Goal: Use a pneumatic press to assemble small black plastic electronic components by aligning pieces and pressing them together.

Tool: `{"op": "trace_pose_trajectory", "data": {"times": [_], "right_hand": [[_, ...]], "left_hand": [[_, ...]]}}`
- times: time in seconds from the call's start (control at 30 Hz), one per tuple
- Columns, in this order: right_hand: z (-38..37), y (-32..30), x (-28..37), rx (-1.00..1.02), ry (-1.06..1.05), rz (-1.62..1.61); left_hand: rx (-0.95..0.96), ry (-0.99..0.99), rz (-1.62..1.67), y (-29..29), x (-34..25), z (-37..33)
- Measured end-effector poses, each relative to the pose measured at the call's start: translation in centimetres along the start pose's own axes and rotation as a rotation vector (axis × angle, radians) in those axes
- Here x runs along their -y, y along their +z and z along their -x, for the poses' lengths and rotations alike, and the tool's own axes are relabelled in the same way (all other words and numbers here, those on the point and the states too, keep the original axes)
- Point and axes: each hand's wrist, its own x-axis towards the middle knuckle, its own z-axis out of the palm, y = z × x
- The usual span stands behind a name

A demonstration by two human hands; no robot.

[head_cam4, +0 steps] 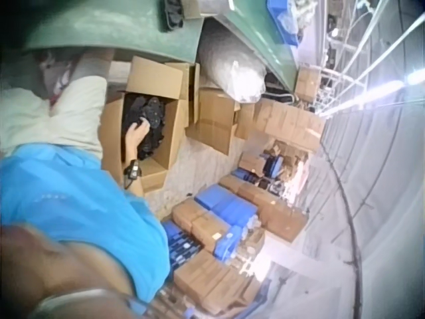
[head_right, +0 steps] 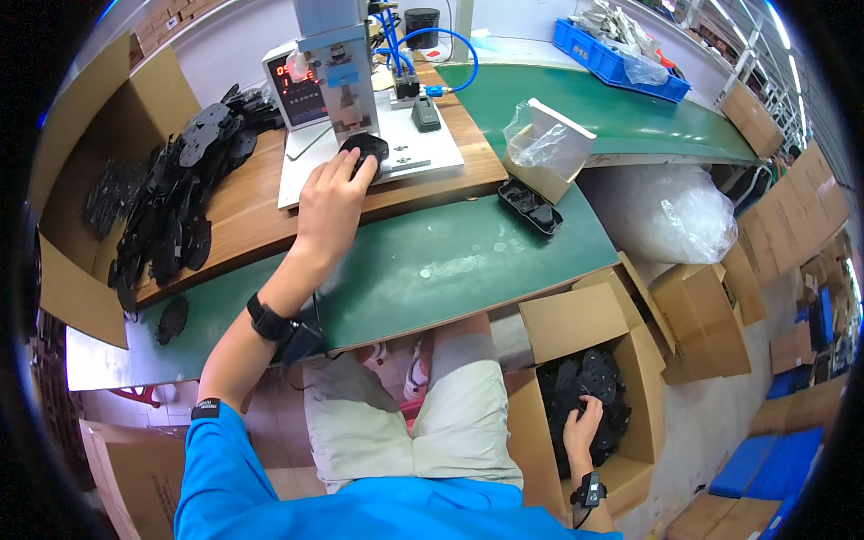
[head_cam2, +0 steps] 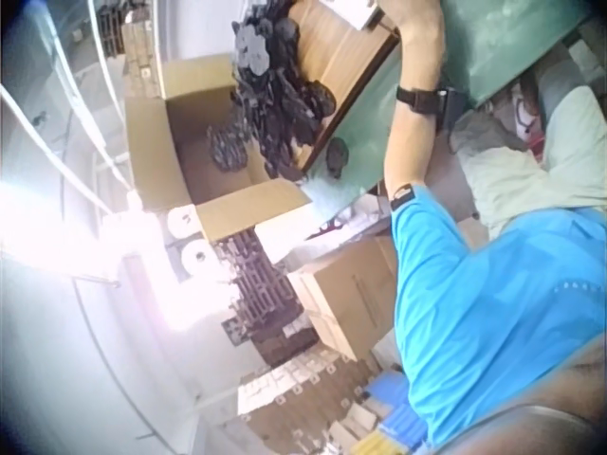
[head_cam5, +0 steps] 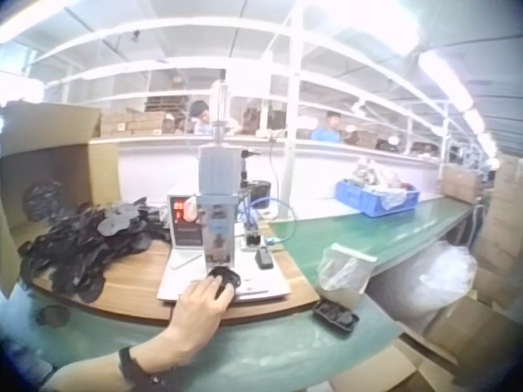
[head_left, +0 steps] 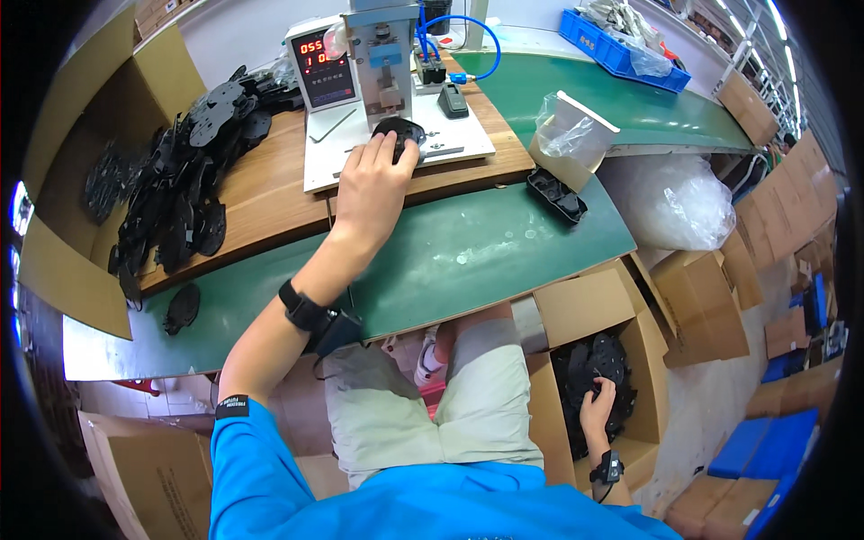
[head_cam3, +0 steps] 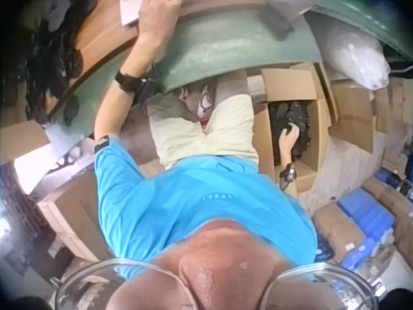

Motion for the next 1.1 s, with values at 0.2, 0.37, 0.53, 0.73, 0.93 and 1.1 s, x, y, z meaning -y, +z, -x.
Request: {"op": "trace_pose_trajectory", "data": {"times": [0.2,0.37,0.53,0.73,0.93,1.1], "right_hand": [[-0.5,0.5,-0.4,0.046,0.008,0.042],[-0.7,0.9,-0.5,0.044,0.006,0.051],[-0.4,1.3,-1.1,0.088,0.027,0.066],[-0.7,2.9,-2.8,0.135,0.015,0.142],[-4.6,1.0,9.7,-0.012,-0.243,-0.101],[-8.5,-5.2,27.5,-0.079,-0.848,-0.375]], "left_hand": [[-0.016,0.014,-0.045,0.3,-0.3,-0.8],[-0.056,0.002,-0.173,0.4,-0.8,-0.2],[-0.023,-0.004,-0.084,0.1,0.1,-0.7],[0.117,0.051,-0.072,-0.6,0.1,-0.6],[0.146,0.058,-0.019,-1.4,1.2,-0.4],[-0.017,0.063,0.136,-0.5,1.3,0.0]]}}
